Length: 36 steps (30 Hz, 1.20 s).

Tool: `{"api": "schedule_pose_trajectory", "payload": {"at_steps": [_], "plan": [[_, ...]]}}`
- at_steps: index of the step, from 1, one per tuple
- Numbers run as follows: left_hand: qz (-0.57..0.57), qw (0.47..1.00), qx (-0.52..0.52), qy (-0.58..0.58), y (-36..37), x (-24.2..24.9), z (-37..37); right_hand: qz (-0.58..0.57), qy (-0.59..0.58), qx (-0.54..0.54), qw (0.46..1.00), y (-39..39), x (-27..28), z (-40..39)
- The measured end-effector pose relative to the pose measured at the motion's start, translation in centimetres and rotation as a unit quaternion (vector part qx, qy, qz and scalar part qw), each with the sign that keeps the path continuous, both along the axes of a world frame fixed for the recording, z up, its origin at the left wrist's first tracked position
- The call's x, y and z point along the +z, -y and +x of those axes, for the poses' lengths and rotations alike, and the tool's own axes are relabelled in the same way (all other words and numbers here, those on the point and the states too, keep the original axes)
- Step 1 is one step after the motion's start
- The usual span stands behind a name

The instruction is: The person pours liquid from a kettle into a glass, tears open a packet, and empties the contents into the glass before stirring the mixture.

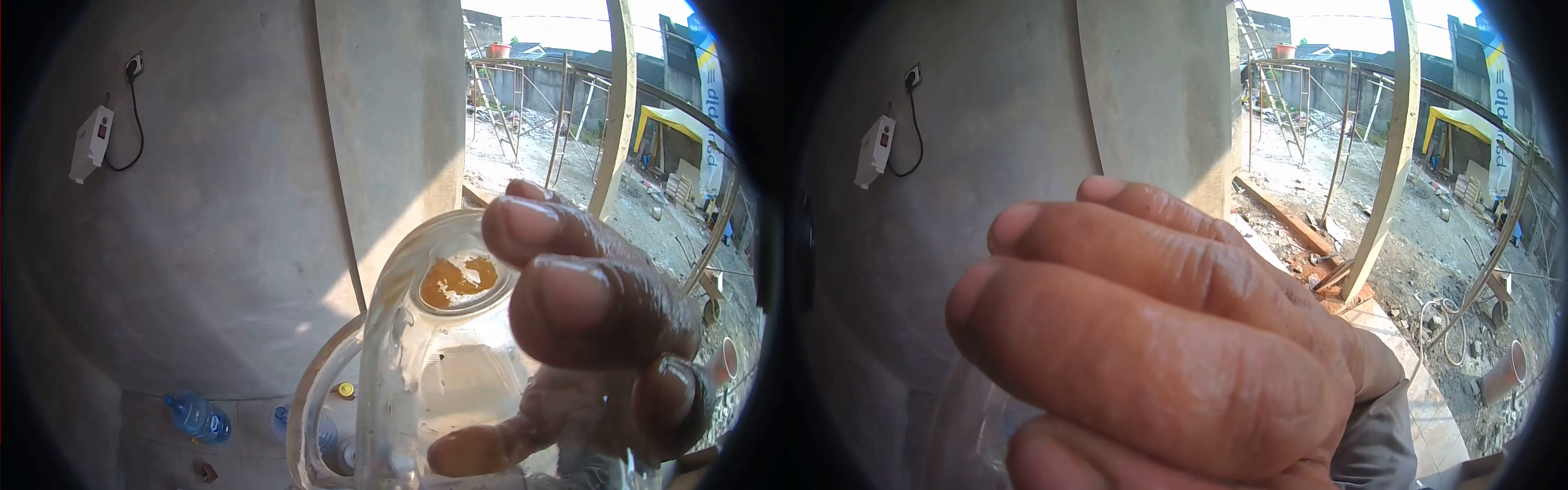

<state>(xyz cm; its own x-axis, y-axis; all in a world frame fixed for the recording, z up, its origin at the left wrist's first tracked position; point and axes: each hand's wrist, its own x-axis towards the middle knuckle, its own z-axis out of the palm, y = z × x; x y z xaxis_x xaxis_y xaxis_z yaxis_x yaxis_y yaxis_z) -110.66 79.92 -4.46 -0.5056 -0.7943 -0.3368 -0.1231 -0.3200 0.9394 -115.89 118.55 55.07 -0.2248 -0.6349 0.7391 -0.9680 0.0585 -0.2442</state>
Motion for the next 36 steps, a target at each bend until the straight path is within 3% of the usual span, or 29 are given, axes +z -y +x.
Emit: {"api": "schedule_pose_trajectory", "payload": {"at_steps": [6, 10, 12, 14, 16, 17, 19, 22, 23, 26, 27, 28, 30, 32, 33, 36], "plan": [[-0.021, 0.999, -0.031, 0.034, -4.9, 5.3, -4.7, -0.010, 0.013, -0.049, 0.999, -3.6, -1.2, -3.3], [0.024, 0.999, -0.030, -0.026, -6.2, 5.3, -9.3, -0.139, -0.027, -0.005, 0.990, -6.9, -6.2, -10.6], [0.059, 0.996, -0.027, -0.055, -7.5, 4.6, -11.2, -0.178, 0.077, 0.116, 0.974, -10.2, -9.7, -14.7], [0.094, 0.993, -0.034, -0.067, -10.7, 3.6, -12.8, -0.300, 0.221, 0.123, 0.920, -11.6, -16.6, -16.8], [0.028, 0.995, -0.086, 0.037, -15.7, 7.0, -14.2, -0.271, 0.425, 0.127, 0.854, -14.1, -23.4, -19.1], [-0.040, 0.988, -0.115, 0.099, -18.5, 8.1, -16.2, -0.240, 0.524, 0.075, 0.814, -15.8, -27.9, -20.2], [-0.038, 0.978, -0.158, 0.132, -23.1, 7.3, -19.3, -0.217, 0.681, -0.007, 0.699, -20.4, -36.9, -22.5], [-0.035, 0.965, -0.206, 0.160, -29.6, 6.8, -24.1, -0.267, 0.809, -0.118, 0.511, -32.2, -45.7, -27.4], [-0.029, 0.958, -0.232, 0.166, -31.6, 6.9, -26.2, -0.361, 0.775, -0.170, 0.491, -38.0, -46.1, -29.8], [-0.041, 0.938, -0.301, 0.169, -38.3, 7.9, -30.7, -0.629, 0.592, -0.188, 0.468, -59.1, -42.5, -37.5], [-0.063, 0.924, -0.346, 0.149, -40.3, 8.4, -32.3, -0.650, 0.549, -0.217, 0.478, -63.8, -40.7, -38.9], [-0.065, 0.919, -0.359, 0.148, -42.1, 8.5, -33.8, -0.598, 0.542, -0.286, 0.516, -65.8, -38.0, -39.2], [-0.091, 0.893, -0.401, 0.181, -45.7, 8.7, -36.8, -0.495, 0.578, -0.357, 0.542, -68.4, -37.3, -40.1], [-0.074, 0.886, -0.425, 0.168, -49.2, 9.3, -38.6, -0.486, 0.616, -0.336, 0.522, -67.8, -40.2, -40.0], [-0.060, 0.884, -0.439, 0.147, -50.9, 9.4, -39.5, -0.485, 0.616, -0.308, 0.540, -65.1, -40.6, -39.4], [-0.041, 0.852, -0.506, 0.126, -54.3, 8.9, -41.0, -0.419, 0.697, -0.262, 0.519, -58.4, -47.1, -38.0]]}}
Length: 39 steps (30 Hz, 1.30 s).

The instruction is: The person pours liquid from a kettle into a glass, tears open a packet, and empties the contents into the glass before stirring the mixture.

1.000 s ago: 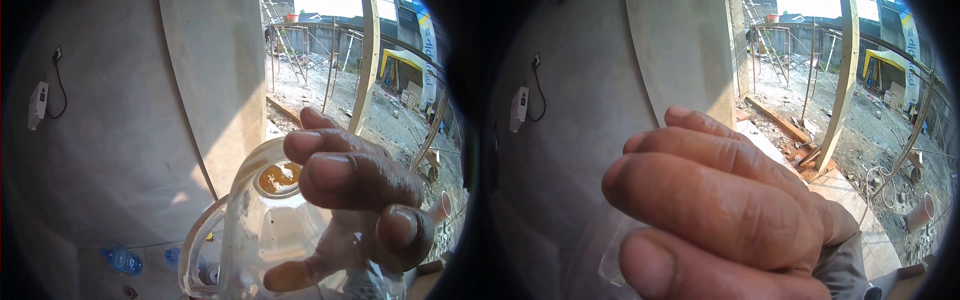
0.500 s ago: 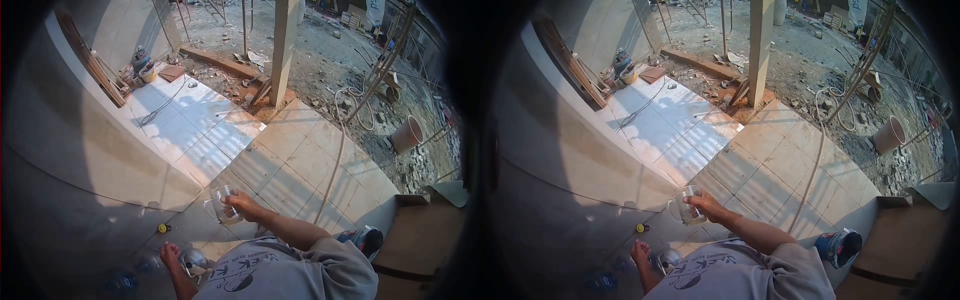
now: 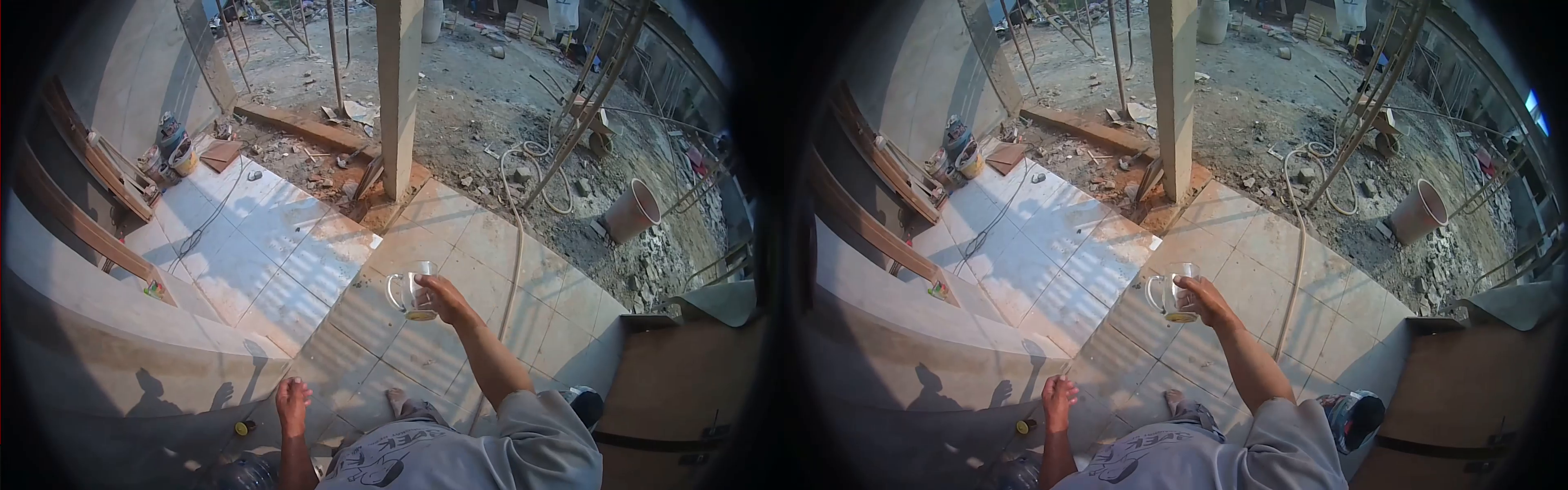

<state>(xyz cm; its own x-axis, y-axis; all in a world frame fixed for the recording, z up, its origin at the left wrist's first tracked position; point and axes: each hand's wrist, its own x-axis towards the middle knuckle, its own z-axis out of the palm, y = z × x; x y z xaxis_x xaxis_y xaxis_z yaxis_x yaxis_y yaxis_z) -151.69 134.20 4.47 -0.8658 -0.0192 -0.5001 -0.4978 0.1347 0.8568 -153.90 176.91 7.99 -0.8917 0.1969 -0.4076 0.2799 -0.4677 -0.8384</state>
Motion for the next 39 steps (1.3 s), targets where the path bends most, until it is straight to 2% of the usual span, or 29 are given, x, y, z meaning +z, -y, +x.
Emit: {"api": "schedule_pose_trajectory", "payload": {"at_steps": [2, 3, 5, 6, 8, 13, 17, 18, 19, 24, 26, 27, 29, 31, 39], "plan": [[-0.004, 1.000, -0.027, 0.004, -2.2, 1.1, -0.2, 0.069, 0.089, 0.112, 0.987, 5.0, -4.2, 0.9], [-0.015, 0.998, -0.058, 0.011, -3.1, 1.7, -0.4, 0.118, 0.082, 0.190, 0.971, 7.5, -5.7, 1.0], [-0.004, 0.997, -0.074, 0.025, -4.2, 2.5, -0.6, 0.279, 0.018, 0.259, 0.925, 11.7, -3.4, 1.6], [0.008, 0.996, -0.081, 0.040, -4.4, 2.6, -0.7, 0.277, 0.023, 0.253, 0.927, 13.0, -2.6, 1.2], [0.029, 0.991, -0.115, 0.065, -4.3, 2.0, -1.4, 0.289, -0.037, 0.361, 0.886, 14.4, -1.4, 0.1], [0.124, 0.974, -0.143, 0.128, -3.5, 1.1, -3.5, 0.317, -0.080, 0.415, 0.849, 14.8, -0.2, -3.9], [0.200, 0.959, -0.123, 0.157, -3.2, -1.0, -6.7, 0.301, -0.102, 0.425, 0.847, 15.6, -0.9, -7.9], [0.208, 0.955, -0.133, 0.164, -2.8, -1.1, -7.6, 0.283, -0.063, 0.436, 0.852, 16.2, -0.3, -9.0], [0.206, 0.959, -0.111, 0.162, -2.2, -1.0, -8.6, 0.272, -0.022, 0.436, 0.858, 16.8, 0.3, -10.5], [0.217, 0.951, -0.154, 0.160, 1.4, 0.2, -16.2, 0.227, 0.000, 0.429, 0.874, 20.4, 0.2, -17.0], [0.191, 0.958, -0.152, 0.153, 3.3, 0.5, -19.6, 0.258, -0.070, 0.431, 0.862, 21.7, -0.9, -19.8], [0.165, 0.962, -0.163, 0.148, 3.8, 0.6, -20.4, 0.252, -0.065, 0.445, 0.857, 22.2, -1.3, -20.8], [0.155, 0.964, -0.156, 0.148, 5.0, 0.6, -22.6, 0.312, -0.175, 0.423, 0.832, 23.5, -1.9, -23.8], [0.133, 0.965, -0.171, 0.147, 6.1, 0.4, -25.9, 0.297, -0.174, 0.427, 0.836, 24.7, -2.2, -27.1], [0.141, 0.978, -0.052, 0.146, 7.8, -3.5, -38.1, 0.182, -0.131, 0.505, 0.833, 27.9, -6.2, -43.5]]}}
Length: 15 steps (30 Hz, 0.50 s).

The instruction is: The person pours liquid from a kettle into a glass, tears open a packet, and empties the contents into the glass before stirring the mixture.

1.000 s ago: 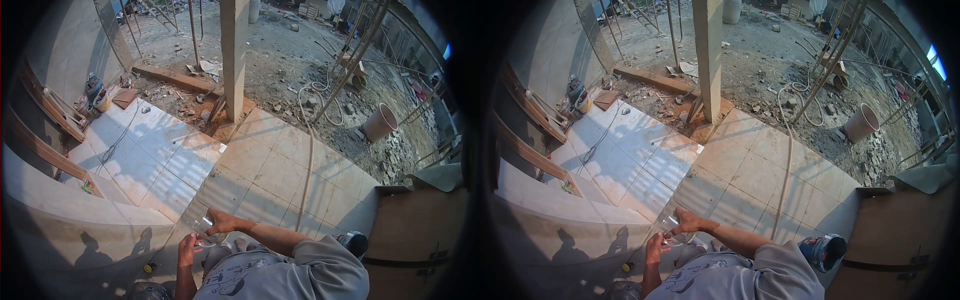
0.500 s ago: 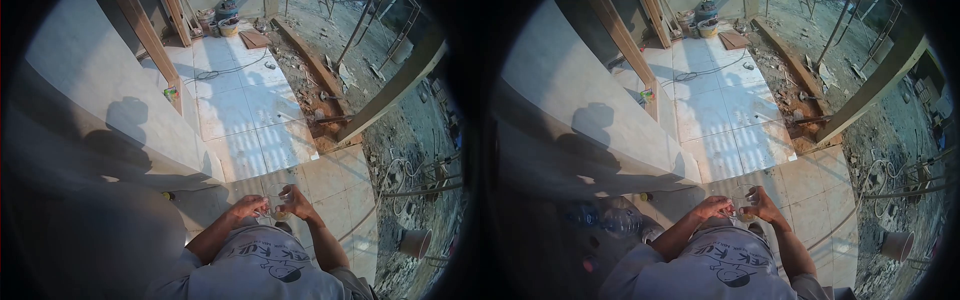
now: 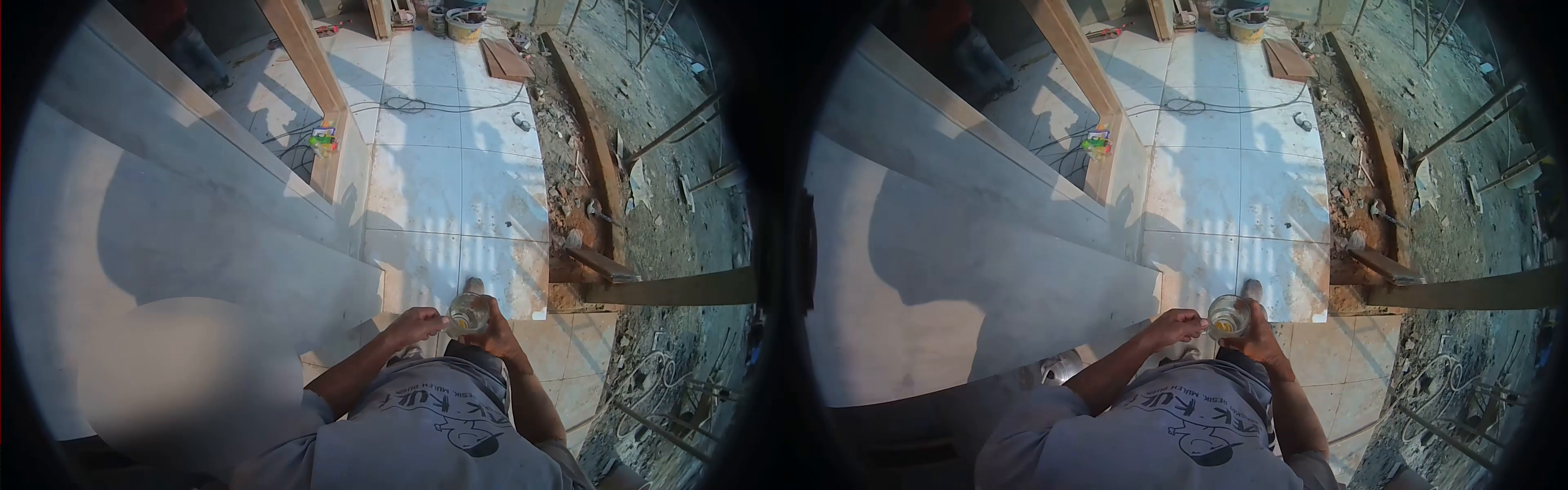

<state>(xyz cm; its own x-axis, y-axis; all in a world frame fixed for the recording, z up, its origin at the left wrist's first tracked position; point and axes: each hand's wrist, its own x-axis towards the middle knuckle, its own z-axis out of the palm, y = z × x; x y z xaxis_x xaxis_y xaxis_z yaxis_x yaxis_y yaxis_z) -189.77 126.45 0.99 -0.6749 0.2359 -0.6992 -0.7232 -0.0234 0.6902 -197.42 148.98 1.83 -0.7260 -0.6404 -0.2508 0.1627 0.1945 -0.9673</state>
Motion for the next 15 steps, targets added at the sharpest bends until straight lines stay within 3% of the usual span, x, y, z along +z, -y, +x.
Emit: {"api": "schedule_pose_trajectory", "payload": {"at_steps": [5, 6, 12, 13, 15], "plan": [[-0.083, 0.995, 0.059, -0.012, 1.3, 2.4, -11.0, 0.049, -0.015, 0.113, 0.992, 2.5, 0.2, -14.7], [-0.090, 0.993, 0.072, -0.011, 2.2, 3.9, -13.8, 0.061, -0.047, 0.143, 0.987, 3.7, 3.3, -18.3], [-0.195, 0.962, 0.180, -0.063, 6.5, 7.5, -26.4, 0.157, -0.129, 0.233, 0.951, 11.1, 7.4, -37.1], [-0.197, 0.961, 0.185, -0.066, 7.7, 7.3, -27.6, 0.156, -0.144, 0.219, 0.953, 12.6, 7.0, -39.6], [-0.079, 0.950, 0.300, -0.035, 10.7, 6.0, -29.8, 0.142, -0.178, 0.184, 0.956, 15.2, 6.0, -43.2]]}}
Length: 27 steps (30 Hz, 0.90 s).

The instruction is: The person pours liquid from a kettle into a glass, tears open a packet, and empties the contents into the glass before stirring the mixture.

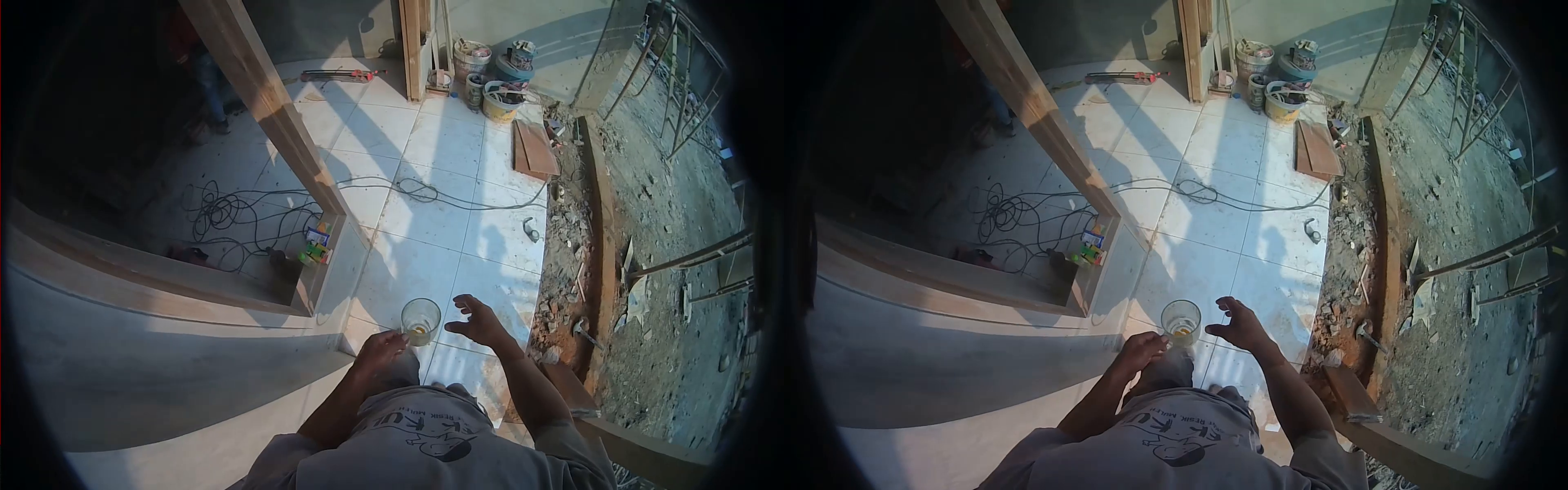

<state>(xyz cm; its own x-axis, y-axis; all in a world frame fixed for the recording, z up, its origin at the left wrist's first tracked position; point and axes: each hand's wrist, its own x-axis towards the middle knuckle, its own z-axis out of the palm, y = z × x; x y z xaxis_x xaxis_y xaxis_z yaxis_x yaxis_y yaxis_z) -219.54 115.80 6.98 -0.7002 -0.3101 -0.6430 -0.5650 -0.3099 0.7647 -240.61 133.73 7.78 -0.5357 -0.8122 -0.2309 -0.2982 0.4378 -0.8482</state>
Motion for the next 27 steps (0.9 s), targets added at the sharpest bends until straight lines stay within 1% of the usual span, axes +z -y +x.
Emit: {"api": "schedule_pose_trajectory", "payload": {"at_steps": [1, 2, 4, 5, 6, 8, 9, 10, 12, 13, 14, 16, 17, 20, 21, 22, 24, 25, 27], "plan": [[0.023, 0.999, 0.021, 0.038, 1.8, 0.8, -1.4, -0.025, -0.032, -0.032, 0.999, 1.7, -0.6, -2.2], [0.021, 0.999, 0.021, 0.035, 3.7, 0.1, -2.9, -0.027, -0.034, -0.032, 0.999, 3.5, -1.3, -4.4], [0.040, 0.998, 0.043, 0.036, 7.1, -0.6, -5.7, 0.169, -0.027, 0.021, 0.985, 6.3, -2.4, -8.1], [0.027, 0.997, 0.051, 0.048, 8.7, -0.7, -7.7, 0.138, -0.073, -0.039, 0.987, 7.4, -3.0, -8.9], [0.031, 0.997, 0.051, 0.040, 10.6, -0.7, -9.8, 0.126, -0.080, -0.065, 0.987, 8.3, -3.8, -10.3], [0.026, 0.997, 0.037, 0.058, 14.7, -1.3, -14.9, 0.144, -0.148, -0.079, 0.975, 10.4, -3.3, -13.6], [0.029, 0.997, 0.066, 0.039, 16.3, -1.3, -17.5, 0.107, -0.075, -0.115, 0.985, 11.1, -2.8, -15.3], [0.026, 0.997, 0.061, 0.045, 17.9, -0.6, -20.1, 0.106, -0.068, -0.121, 0.985, 11.8, -2.8, -17.2], [-0.085, 0.996, 0.015, -0.005, 21.4, 0.5, -25.7, 0.109, -0.078, -0.123, 0.983, 13.1, -3.4, -22.1], [-0.089, 0.996, 0.016, -0.004, 23.2, 1.0, -28.4, 0.135, -0.101, -0.129, 0.977, 13.7, -4.0, -24.6], [-0.097, 0.995, 0.021, -0.016, 24.7, 1.4, -30.9, 0.133, -0.101, -0.123, 0.978, 14.4, -4.7, -26.9], [-0.106, 0.993, 0.041, -0.030, 27.3, 1.0, -35.3, 0.179, -0.091, -0.145, 0.969, 16.3, -6.0, -31.7], [-0.114, 0.991, 0.061, -0.023, 28.5, 0.3, -37.2, 0.194, -0.067, -0.133, 0.970, 17.2, -6.8, -34.2], [-0.128, 0.987, 0.090, -0.026, 31.3, -0.9, -42.7, 0.172, -0.079, -0.045, 0.981, 20.6, -10.8, -42.8], [-0.086, 0.988, 0.129, 0.010, 31.7, -1.2, -44.2, 0.204, -0.043, -0.028, 0.978, 22.3, -10.6, -45.7], [-0.044, 0.984, 0.164, 0.053, 32.2, -1.1, -45.0, 0.198, -0.035, -0.028, 0.979, 24.0, -10.3, -48.6], [-0.033, 0.976, 0.209, 0.052, 32.9, 0.7, -47.5, 0.203, -0.039, 0.003, 0.978, 28.1, -9.3, -54.6], [-0.032, 0.972, 0.225, 0.060, 33.6, 2.0, -48.9, 0.179, -0.064, 0.014, 0.982, 30.2, -8.6, -57.6], [-0.030, 0.967, 0.246, 0.056, 36.3, 2.4, -51.2, 0.164, -0.081, 0.018, 0.983, 34.9, -7.0, -63.3]]}}
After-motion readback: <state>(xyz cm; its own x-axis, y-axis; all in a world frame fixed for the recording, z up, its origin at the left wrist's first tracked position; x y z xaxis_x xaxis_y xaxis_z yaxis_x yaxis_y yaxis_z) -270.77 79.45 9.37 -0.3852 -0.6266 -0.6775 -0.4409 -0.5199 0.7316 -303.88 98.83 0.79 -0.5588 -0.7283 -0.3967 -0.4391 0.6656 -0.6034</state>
